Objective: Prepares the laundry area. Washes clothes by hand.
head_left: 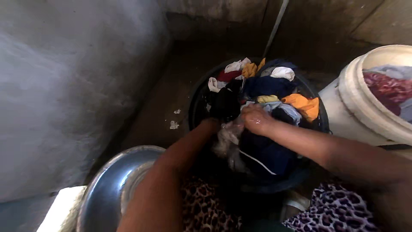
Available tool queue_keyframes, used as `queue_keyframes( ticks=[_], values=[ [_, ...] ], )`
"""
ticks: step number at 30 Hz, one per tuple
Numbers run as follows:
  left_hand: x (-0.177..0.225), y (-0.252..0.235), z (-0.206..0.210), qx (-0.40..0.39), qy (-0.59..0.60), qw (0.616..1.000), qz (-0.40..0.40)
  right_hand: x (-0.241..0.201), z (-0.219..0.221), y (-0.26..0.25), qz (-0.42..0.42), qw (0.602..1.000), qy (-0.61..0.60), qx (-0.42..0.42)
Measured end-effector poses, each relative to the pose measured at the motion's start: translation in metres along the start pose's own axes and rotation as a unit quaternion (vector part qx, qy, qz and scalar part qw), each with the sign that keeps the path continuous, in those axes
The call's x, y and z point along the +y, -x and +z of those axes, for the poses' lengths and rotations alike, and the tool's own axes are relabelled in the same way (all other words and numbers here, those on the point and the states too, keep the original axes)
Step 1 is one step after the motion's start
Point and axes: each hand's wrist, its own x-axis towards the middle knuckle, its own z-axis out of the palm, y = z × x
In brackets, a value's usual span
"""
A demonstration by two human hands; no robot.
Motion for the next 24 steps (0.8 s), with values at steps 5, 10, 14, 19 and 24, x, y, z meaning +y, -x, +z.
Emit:
queue_keyframes(
  ticks=[5,10,14,19,24],
  values=[
    [-0.01,0.011,-0.029,0.08,-0.053,0.99,0.106,0.054,0.008,0.017,0.151,0.987,-0.053,0.004],
    [0.033,0.022,-0.028,0.161,0.071,0.952,0.249,-0.016,0.025,-0.008,0.135,0.985,-0.073,-0.079],
    [0.026,-0.023,0.004,0.104,0.084,0.965,0.226,-0.028,0.022,0.005,-0.005,0.989,-0.055,-0.141],
    [-0.013,-0.048,0.017,0.02,0.098,0.985,0.143,0.028,-0.018,0.029,-0.002,0.995,-0.104,-0.002],
    [0.024,-0.026,-0.004,-0.072,-0.009,0.997,0.029,0.05,0.005,0.01,0.149,0.983,-0.094,-0.045]
  ],
)
